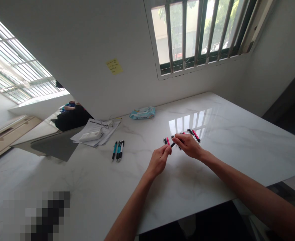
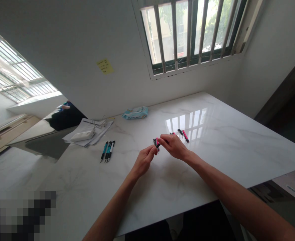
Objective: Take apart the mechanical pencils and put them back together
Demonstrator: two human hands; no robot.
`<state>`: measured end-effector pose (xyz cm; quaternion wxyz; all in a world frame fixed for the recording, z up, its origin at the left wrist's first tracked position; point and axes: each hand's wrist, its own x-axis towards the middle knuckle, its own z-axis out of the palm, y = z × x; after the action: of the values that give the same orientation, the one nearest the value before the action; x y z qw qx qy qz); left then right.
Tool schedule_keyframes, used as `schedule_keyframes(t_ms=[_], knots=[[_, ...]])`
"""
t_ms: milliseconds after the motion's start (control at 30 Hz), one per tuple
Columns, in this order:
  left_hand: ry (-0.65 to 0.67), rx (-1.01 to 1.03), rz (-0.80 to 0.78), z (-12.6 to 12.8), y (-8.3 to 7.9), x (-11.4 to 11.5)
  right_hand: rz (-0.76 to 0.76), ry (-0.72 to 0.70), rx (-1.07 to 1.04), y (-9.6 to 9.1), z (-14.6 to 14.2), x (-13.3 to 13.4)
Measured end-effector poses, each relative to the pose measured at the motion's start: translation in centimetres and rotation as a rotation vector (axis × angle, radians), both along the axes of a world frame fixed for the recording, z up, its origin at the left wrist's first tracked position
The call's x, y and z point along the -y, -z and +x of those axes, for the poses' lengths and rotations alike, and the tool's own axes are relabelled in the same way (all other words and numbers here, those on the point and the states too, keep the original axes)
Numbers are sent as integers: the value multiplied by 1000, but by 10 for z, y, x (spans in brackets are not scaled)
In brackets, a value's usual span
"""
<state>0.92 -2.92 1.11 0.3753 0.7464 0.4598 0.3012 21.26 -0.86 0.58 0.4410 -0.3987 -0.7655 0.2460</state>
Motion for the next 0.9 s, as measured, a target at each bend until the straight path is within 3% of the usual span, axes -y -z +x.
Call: schedule_keyframes(t_ms=[133, 233, 367, 500, 633, 767, 900], knots=[[30, 159, -253, 0, 10, -6, 16, -59, 7, -4, 2, 1], [5, 231, -322, -1, 15, -9, -18, -105, -48, -6, 3, 2], [-14, 212, -227, -1, 13, -7, -123, -137, -196, -4, 0, 2], [-44, 211, -112, 4, 0, 3, -300, -139, -379, -7, 0, 2], [-64, 241, -80, 13, -8, 18, -344, -159, -514, -16, 5, 10], [-106, 402, -253, 25, 5, 35, -387, -194, -580, -14, 11, 23], [-44, 531, -477, 29, 19, 44, -382, -168, -610, 0, 27, 29]])
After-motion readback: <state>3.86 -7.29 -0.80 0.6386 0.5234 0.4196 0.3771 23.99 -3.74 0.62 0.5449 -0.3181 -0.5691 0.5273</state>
